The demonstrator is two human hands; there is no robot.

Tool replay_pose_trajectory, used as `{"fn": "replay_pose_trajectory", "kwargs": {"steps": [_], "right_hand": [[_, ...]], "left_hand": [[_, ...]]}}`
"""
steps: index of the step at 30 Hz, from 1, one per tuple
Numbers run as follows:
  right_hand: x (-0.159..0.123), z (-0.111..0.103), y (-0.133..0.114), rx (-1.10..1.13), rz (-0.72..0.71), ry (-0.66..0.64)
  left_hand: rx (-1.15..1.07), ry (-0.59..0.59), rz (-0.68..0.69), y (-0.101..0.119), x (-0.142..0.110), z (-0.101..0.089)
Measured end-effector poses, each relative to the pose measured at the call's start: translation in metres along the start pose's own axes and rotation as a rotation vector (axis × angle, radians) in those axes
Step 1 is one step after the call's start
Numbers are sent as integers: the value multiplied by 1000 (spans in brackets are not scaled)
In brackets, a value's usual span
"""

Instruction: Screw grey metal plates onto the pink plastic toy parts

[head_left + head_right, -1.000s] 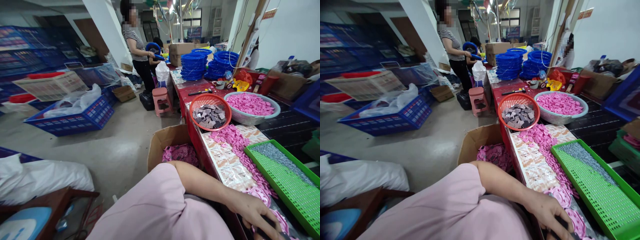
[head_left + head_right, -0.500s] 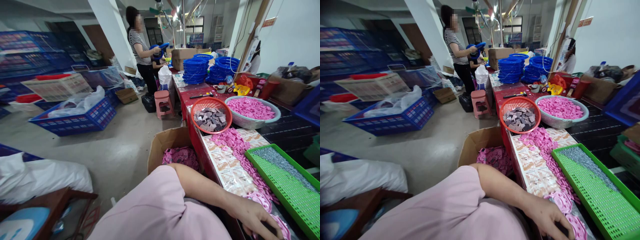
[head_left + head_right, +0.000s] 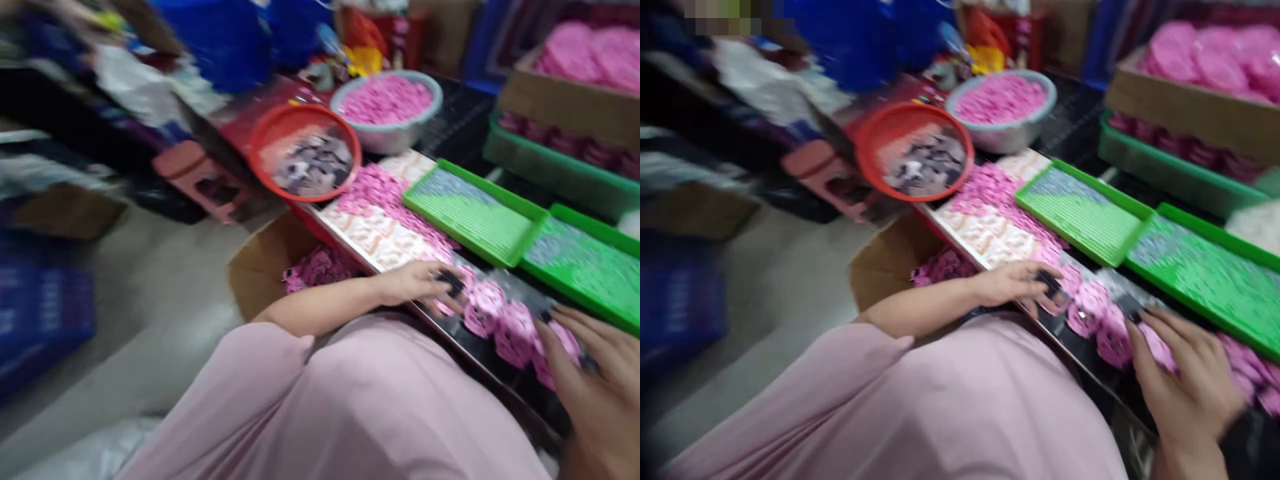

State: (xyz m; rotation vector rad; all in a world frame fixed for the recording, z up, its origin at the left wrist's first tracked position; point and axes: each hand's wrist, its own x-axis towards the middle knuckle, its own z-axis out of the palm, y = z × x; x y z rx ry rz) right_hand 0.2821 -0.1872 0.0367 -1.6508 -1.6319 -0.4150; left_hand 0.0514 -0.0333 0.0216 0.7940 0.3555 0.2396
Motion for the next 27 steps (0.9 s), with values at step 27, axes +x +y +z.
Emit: {"fn": "replay_pose_trajectory", "kwargs": {"steps": [27], "right_hand": [[-2,0,-45,308,83,-287]], "left_hand": [[349,-155,-374,3,20,30]]}}
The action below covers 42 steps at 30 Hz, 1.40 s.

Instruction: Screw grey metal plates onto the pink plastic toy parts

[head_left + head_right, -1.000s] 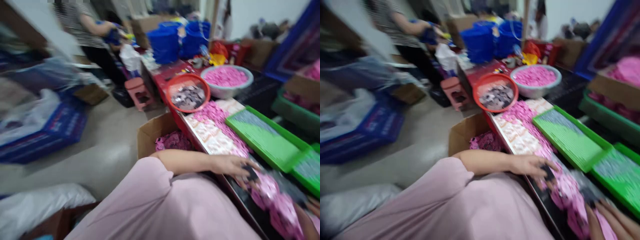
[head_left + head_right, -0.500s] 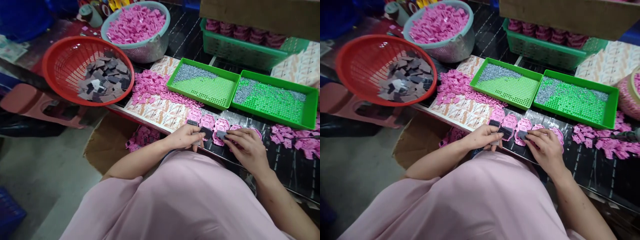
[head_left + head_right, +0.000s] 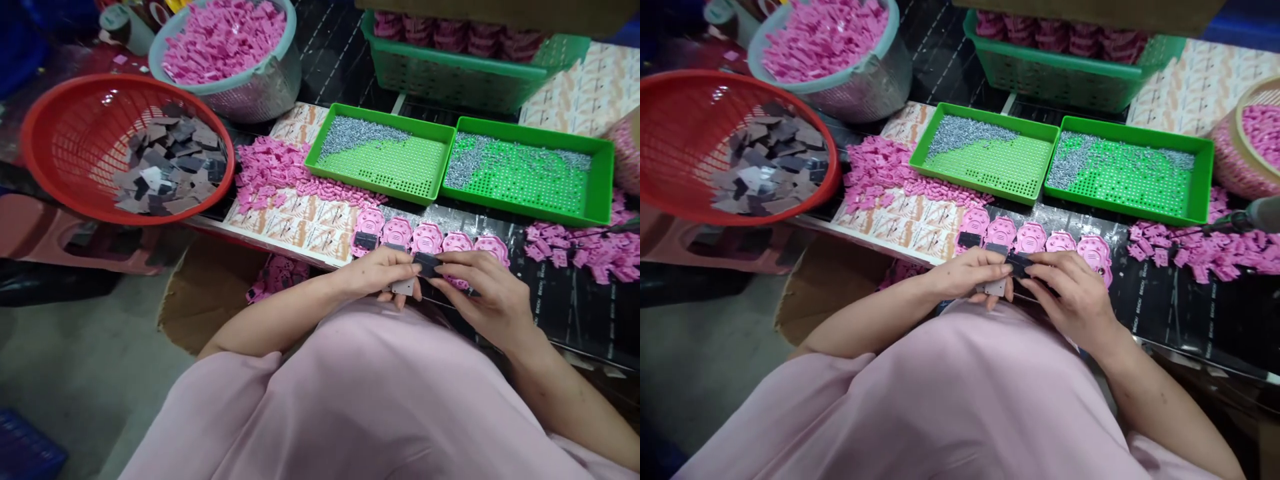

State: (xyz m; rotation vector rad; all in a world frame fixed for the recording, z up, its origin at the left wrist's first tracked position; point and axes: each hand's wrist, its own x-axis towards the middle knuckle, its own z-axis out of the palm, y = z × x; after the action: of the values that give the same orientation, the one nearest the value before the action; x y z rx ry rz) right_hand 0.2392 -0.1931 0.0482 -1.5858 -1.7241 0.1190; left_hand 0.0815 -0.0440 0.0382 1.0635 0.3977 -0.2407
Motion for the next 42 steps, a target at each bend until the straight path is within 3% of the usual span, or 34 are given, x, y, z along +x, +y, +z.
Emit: {"fn": "replay_pose_trajectory", "kwargs": {"steps": [5,9,12,17,23,28,33,36,42], "right_hand": [[-21,-27,31,-41,177,105],[-38,-35,54,-184,94,-81],[-43,-30,59,-254,23,-112],[-38,-26,49,-228,34,-123],[-26,-18,13,-2,85,-38],[-28,-15,3,-345,-85,117],[-31,-21,9,-513,-253,28],[-32,-22,12,-419,-202,25],[-39,-27,12,-177,-52,18]], "left_hand": [[-109,18,65,-2,1,0],[-109,2,38,-5,3,0],[-76,24,16,-7,8,3],[-61,72,-7,-7,15,9],[-43,63,19,-5,22,18],[106,42,56,0,21,20],[271,25,25,6,17,23],[232,75,14,8,18,26],[127,49,-79,10,22,31]]}}
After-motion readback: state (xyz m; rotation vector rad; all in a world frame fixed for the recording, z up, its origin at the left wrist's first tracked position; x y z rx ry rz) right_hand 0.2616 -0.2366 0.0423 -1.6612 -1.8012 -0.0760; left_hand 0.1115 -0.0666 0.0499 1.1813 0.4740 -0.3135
